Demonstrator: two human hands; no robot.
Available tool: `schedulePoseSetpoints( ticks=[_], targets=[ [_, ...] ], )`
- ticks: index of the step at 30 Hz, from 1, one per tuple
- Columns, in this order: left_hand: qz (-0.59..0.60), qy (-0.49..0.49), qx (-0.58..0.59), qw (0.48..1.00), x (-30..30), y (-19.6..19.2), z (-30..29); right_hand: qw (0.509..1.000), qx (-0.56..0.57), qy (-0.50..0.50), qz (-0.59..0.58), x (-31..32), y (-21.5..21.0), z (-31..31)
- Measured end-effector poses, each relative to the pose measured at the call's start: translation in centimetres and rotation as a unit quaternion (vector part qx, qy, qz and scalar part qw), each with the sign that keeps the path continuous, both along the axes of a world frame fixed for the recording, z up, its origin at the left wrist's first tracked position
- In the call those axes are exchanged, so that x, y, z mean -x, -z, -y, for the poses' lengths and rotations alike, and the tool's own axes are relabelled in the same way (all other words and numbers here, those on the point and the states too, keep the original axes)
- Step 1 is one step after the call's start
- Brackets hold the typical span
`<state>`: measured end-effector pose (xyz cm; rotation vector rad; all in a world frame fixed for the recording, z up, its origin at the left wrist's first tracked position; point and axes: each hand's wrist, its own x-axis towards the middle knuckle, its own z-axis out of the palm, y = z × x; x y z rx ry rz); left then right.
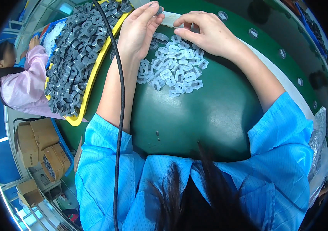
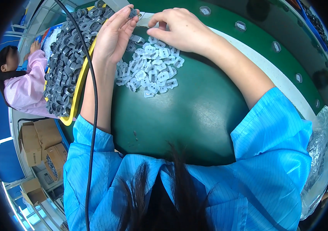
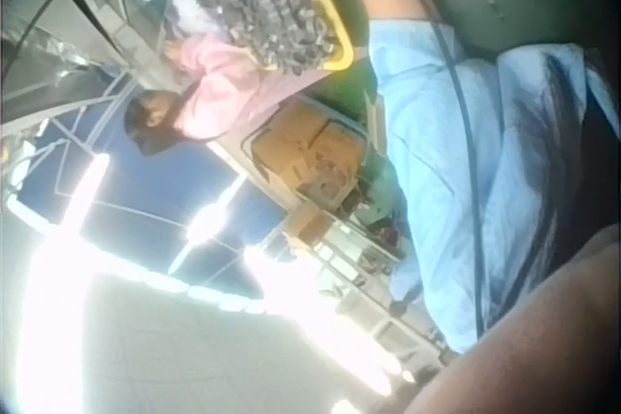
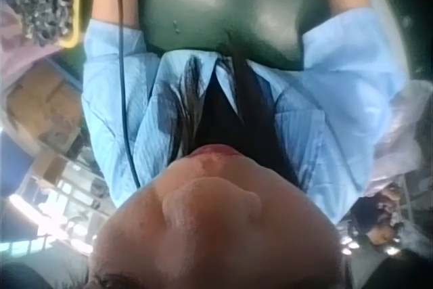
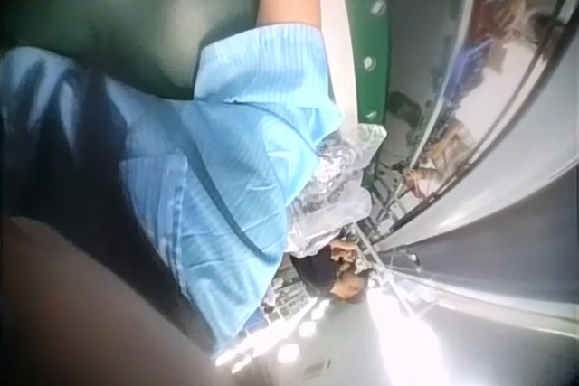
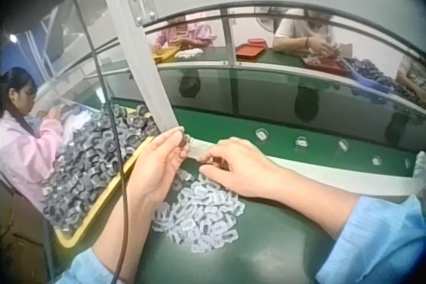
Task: The person assembles small plastic components by hand, joining grey plastic housings and white plastic brackets on a production line workspace.
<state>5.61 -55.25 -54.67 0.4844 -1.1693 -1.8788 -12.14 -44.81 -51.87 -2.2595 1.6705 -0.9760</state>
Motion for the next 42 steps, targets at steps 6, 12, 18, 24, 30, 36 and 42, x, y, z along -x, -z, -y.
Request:
schedulePoseSetpoints(
  ticks=[6,12,18,24,30,36,42],
  targets=[
    [-0.015,-0.003,-0.041,0.999,1.7,-1.4,-2.3,0.998,-0.052,0.020,-0.005,0.3,-0.2,-0.1],
    [0.012,0.065,0.005,0.998,0.9,-1.7,-2.5,0.909,-0.274,-0.007,0.313,3.1,-0.8,-0.3],
    [0.018,0.109,0.014,0.994,1.5,-2.2,-4.3,0.795,-0.286,-0.010,0.535,2.5,-2.8,-0.1],
    [0.022,0.091,0.012,0.996,1.7,-1.9,-4.4,0.881,-0.203,0.029,0.425,1.5,-3.2,0.0],
    [-0.030,0.093,-0.057,0.994,1.6,-1.3,-3.4,0.884,-0.118,0.000,0.453,1.3,-3.1,-0.3],
    [-0.069,0.147,-0.071,0.984,1.4,-1.3,-3.5,0.962,-0.088,-0.003,0.258,0.2,-3.7,-1.3],
    [-0.076,0.114,-0.080,0.987,1.3,-1.7,-3.7,0.994,0.089,-0.025,-0.060,-0.5,-4.3,-1.6]
  ],
)
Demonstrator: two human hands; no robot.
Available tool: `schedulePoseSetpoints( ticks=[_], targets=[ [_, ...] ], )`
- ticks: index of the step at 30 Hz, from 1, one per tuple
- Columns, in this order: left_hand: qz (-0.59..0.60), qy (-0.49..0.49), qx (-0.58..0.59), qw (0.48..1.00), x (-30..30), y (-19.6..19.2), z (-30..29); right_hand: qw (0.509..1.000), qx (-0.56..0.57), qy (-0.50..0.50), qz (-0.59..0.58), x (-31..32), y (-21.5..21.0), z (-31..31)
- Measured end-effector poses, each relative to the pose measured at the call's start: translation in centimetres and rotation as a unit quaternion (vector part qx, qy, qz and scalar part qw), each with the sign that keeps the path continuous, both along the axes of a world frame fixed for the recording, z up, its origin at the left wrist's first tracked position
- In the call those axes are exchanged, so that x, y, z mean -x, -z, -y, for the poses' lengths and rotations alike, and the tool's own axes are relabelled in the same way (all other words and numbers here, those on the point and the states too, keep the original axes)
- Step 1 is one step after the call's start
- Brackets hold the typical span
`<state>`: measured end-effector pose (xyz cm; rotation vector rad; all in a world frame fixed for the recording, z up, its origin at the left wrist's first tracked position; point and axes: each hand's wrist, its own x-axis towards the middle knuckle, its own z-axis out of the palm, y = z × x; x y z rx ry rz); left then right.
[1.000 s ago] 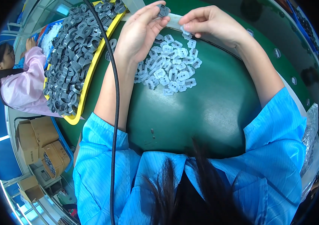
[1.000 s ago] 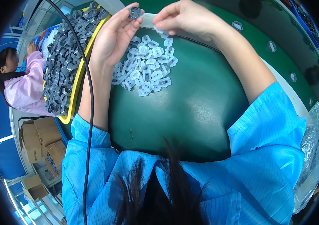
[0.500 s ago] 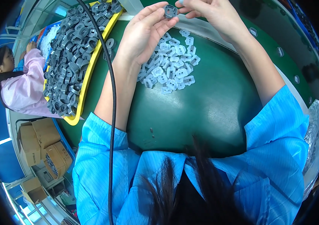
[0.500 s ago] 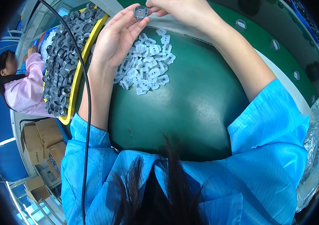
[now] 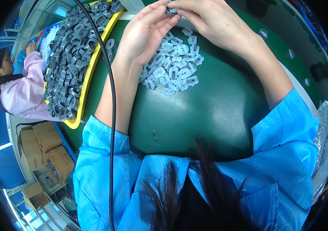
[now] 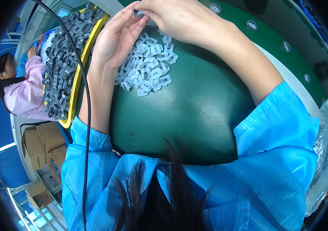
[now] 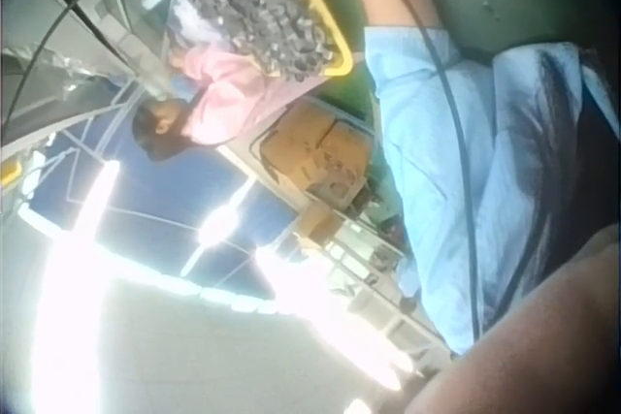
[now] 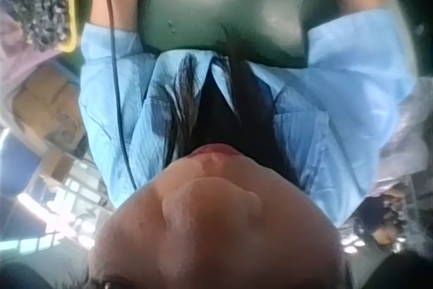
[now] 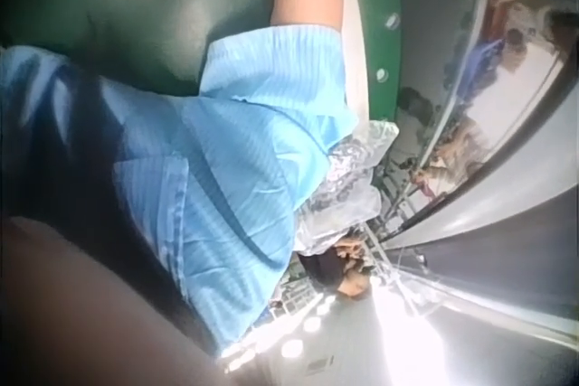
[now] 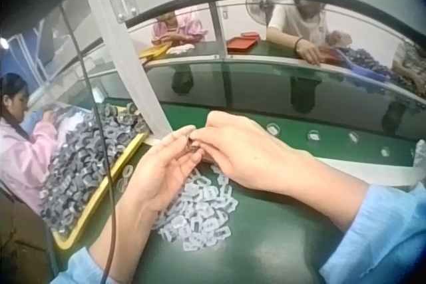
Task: The person assembles small plastic components by hand, joining grey plastic housings and white plastic brackets on a production line workspace.
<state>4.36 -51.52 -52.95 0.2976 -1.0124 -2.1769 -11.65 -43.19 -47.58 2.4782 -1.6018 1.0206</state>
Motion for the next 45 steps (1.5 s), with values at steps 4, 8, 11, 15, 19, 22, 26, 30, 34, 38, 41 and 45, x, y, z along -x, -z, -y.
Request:
schedulePoseSetpoints(
  ticks=[4,8,11,15,19,22,26,30,34,38,41,45],
  targets=[
    [-0.011,0.007,-0.005,1.000,0.3,0.3,0.0,1.000,-0.010,0.020,0.010,0.3,-0.1,0.1],
    [-0.015,0.024,-0.013,0.999,0.2,0.9,0.2,0.972,-0.134,0.109,0.158,-0.5,-1.5,-0.5],
    [-0.015,0.027,-0.004,1.000,0.3,0.9,0.0,0.963,-0.171,0.120,0.168,-0.3,-1.6,-0.4],
    [-0.012,0.043,0.014,0.999,0.4,0.7,-0.2,0.957,-0.218,0.085,0.170,1.1,-1.6,0.1],
    [0.010,0.029,0.016,0.999,0.5,0.3,-0.4,0.953,-0.210,0.108,0.188,0.8,-1.7,0.0],
    [0.046,-0.002,0.106,0.993,0.4,0.8,0.1,0.980,-0.062,0.089,0.165,0.6,0.2,0.4],
    [0.015,-0.031,0.056,0.998,0.9,0.6,-0.8,0.961,-0.083,0.069,0.254,0.4,0.7,0.3],
    [0.024,-0.058,0.088,0.994,1.1,0.4,-1.5,0.878,-0.213,0.072,0.424,0.2,1.0,0.8],
    [0.088,-0.051,0.175,0.979,1.1,0.3,-1.6,0.807,-0.319,0.064,0.492,1.4,0.8,1.2],
    [0.114,-0.027,0.195,0.974,0.7,0.1,-1.0,0.845,-0.350,0.025,0.405,2.4,0.1,1.0],
    [0.109,0.025,0.193,0.975,0.3,0.2,-0.4,0.852,-0.380,0.009,0.360,3.0,-0.2,0.9],
    [0.140,-0.002,0.208,0.968,0.6,0.2,-1.1,0.917,-0.303,0.082,0.248,2.1,-0.2,0.4]
  ],
)
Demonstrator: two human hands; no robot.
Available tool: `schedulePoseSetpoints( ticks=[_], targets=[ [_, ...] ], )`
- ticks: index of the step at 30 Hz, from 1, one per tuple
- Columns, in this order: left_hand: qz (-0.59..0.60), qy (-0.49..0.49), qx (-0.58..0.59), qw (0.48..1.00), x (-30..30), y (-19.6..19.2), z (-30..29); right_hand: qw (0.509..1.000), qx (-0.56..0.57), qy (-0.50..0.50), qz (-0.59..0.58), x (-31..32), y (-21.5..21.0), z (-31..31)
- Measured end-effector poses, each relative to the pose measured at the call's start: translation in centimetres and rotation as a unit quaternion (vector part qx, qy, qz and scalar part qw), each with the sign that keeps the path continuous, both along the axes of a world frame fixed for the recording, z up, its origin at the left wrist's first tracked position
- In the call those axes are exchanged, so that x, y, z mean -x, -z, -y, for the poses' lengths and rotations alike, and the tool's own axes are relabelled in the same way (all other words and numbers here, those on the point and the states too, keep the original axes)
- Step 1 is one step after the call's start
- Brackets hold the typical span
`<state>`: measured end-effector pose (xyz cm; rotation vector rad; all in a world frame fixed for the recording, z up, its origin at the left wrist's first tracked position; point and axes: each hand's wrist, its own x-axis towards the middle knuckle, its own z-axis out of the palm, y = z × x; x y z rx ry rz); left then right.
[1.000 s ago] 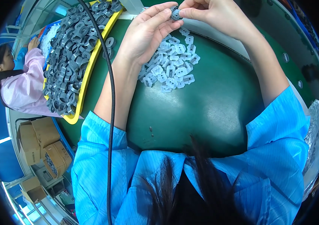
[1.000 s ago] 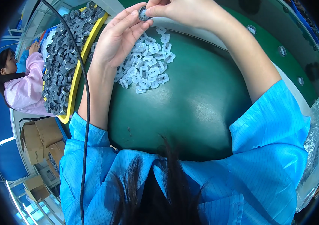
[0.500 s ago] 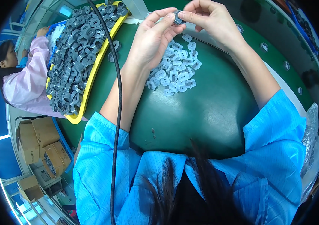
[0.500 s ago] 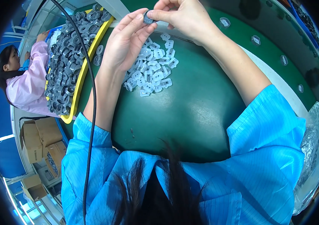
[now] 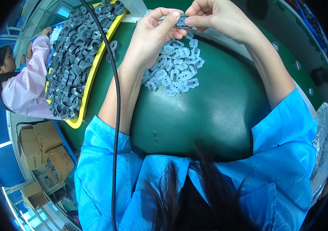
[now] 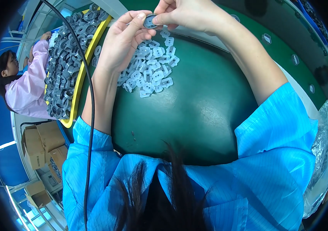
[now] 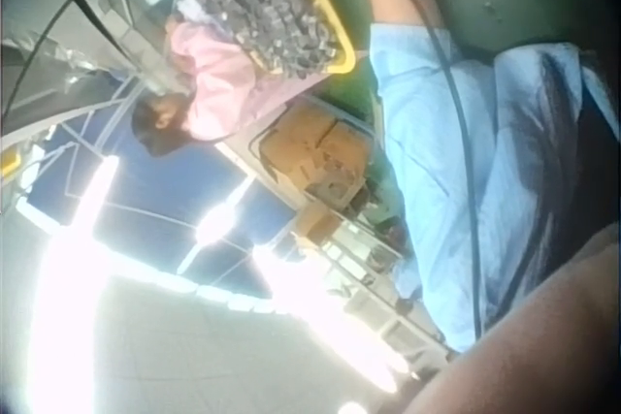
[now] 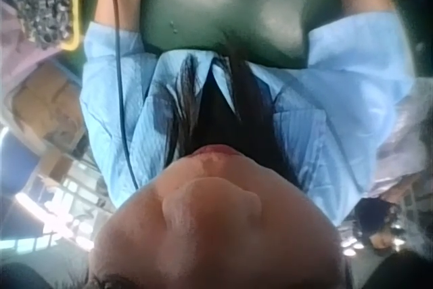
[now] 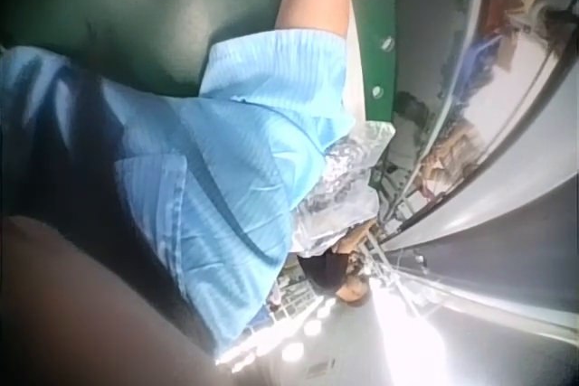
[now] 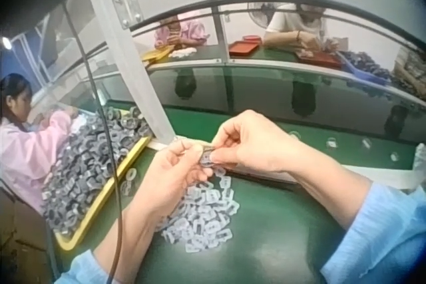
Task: The person assembles small plastic components by hand, joining grey plastic housings and white plastic brackets on a production line workspace.
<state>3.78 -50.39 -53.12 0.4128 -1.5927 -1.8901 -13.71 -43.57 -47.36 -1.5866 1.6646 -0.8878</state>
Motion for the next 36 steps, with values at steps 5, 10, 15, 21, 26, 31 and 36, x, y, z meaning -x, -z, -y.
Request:
schedulePoseSetpoints(
  ticks=[5,10,15,21,26,31,36],
  targets=[
    [-0.025,-0.052,0.012,0.998,-0.1,-0.6,-0.1,0.994,-0.008,0.000,0.108,-0.4,-0.3,0.0],
    [-0.064,-0.042,-0.033,0.996,0.3,-0.3,-0.3,0.947,-0.076,0.004,0.312,1.5,1.1,1.0],
    [-0.065,-0.060,-0.034,0.995,0.9,-0.4,-0.5,0.972,-0.029,0.019,0.234,0.0,0.7,0.6],
    [-0.040,-0.112,0.039,0.992,0.6,-0.1,-0.4,0.990,0.129,0.036,0.034,-1.2,1.3,0.0],
    [-0.011,-0.102,0.063,0.993,0.7,-1.0,-0.8,0.992,-0.028,-0.027,0.123,0.2,-1.0,-0.1],
    [0.095,-0.157,0.202,0.962,0.8,-1.2,-1.3,0.988,0.040,-0.021,-0.145,-1.0,-1.5,-0.7],
    [0.090,-0.192,0.207,0.955,0.6,-2.0,-1.3,0.985,0.139,-0.013,-0.103,-1.0,-0.5,-0.8]
  ],
)
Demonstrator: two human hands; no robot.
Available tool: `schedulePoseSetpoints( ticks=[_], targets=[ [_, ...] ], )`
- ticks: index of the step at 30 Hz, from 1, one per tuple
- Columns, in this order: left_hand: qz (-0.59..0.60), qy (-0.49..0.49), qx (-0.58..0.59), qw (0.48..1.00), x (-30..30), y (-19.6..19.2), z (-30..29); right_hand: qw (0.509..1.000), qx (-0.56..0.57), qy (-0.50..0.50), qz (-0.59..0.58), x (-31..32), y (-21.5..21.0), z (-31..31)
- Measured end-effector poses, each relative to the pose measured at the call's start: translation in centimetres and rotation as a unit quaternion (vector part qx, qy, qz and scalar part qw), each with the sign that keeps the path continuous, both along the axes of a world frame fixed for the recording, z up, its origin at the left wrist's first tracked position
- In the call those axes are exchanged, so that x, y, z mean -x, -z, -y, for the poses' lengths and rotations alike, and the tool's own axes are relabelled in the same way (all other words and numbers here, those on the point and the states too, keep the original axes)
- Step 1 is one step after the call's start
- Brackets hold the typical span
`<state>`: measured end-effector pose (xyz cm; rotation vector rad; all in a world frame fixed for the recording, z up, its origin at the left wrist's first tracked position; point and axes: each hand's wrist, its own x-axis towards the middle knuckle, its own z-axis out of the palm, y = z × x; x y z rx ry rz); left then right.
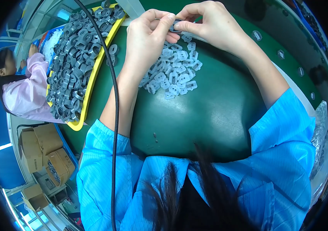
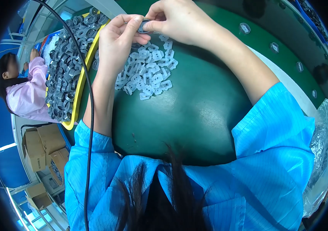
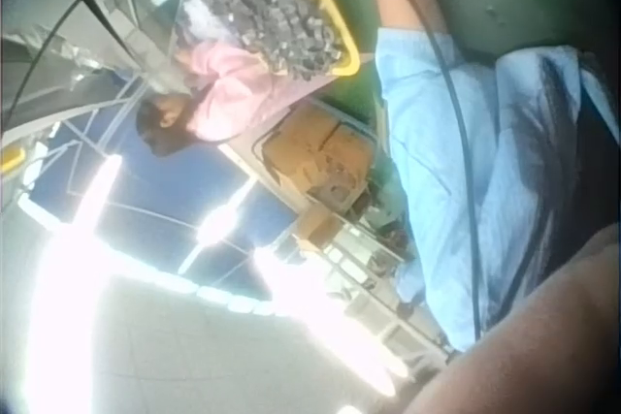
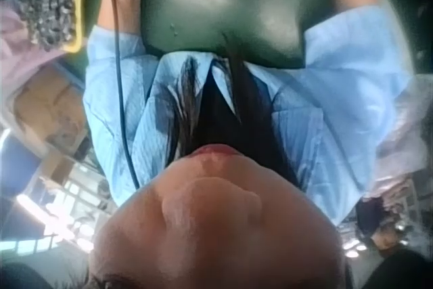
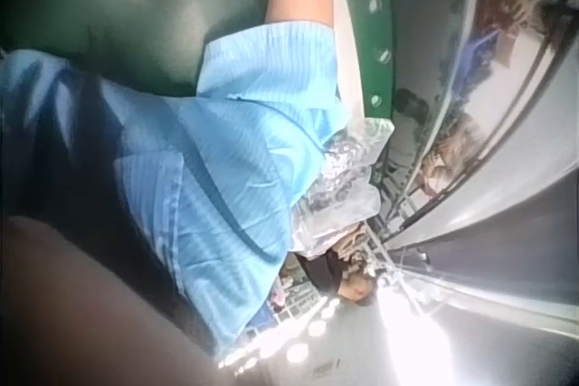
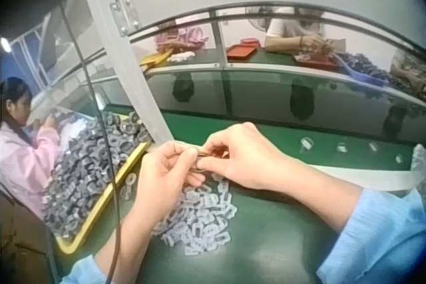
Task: The person assembles small plastic components by hand, joining grey plastic housings and white plastic brackets on a production line workspace.
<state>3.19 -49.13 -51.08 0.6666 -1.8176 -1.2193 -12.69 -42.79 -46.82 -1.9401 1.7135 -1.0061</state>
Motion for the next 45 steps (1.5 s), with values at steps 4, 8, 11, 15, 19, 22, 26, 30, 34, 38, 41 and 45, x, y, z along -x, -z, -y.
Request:
schedulePoseSetpoints(
  ticks=[4,8,11,15,19,22,26,30,34,38,41,45],
  targets=[
    [-0.055,0.024,-0.008,0.998,0.0,0.4,0.4,0.911,-0.198,-0.060,0.355,2.7,0.9,1.4],
    [-0.036,0.003,0.005,0.999,0.2,0.7,0.2,0.922,-0.159,-0.055,0.350,2.1,1.6,1.4],
    [-0.090,0.001,-0.049,0.995,0.5,1.0,0.3,0.978,-0.021,-0.078,0.194,0.9,1.6,0.8],
    [-0.154,0.042,-0.143,0.977,0.4,2.3,0.9,0.974,0.224,-0.026,-0.036,-1.2,1.3,0.0],
    [0.012,0.000,0.001,1.000,-0.8,0.6,0.2,0.966,0.025,-0.050,0.254,0.0,2.0,1.0],
    [0.232,-0.096,0.247,0.936,-4.1,0.6,0.0,0.938,-0.125,0.021,0.323,2.5,2.2,1.6],
    [0.339,-0.156,0.339,0.864,-9.7,3.2,-0.8,0.965,-0.101,0.088,0.227,6.3,4.2,3.1],
    [0.328,-0.181,0.334,0.865,-10.8,5.1,0.0,0.980,-0.080,0.181,0.013,7.3,4.4,3.1],
    [0.264,-0.122,0.291,0.911,-8.8,3.7,0.4,0.962,0.152,0.169,-0.154,7.5,5.8,2.7],
    [0.252,-0.214,0.348,0.877,-7.9,4.2,1.2,0.993,-0.010,0.000,-0.117,3.4,3.3,1.9],
    [0.280,-0.215,0.271,0.895,-7.2,3.5,1.6,0.978,-0.059,-0.105,-0.170,1.9,2.4,0.2],
    [0.303,-0.166,0.201,0.916,-6.8,2.6,1.4,0.980,-0.089,-0.126,-0.124,3.3,3.8,0.8]
  ],
)
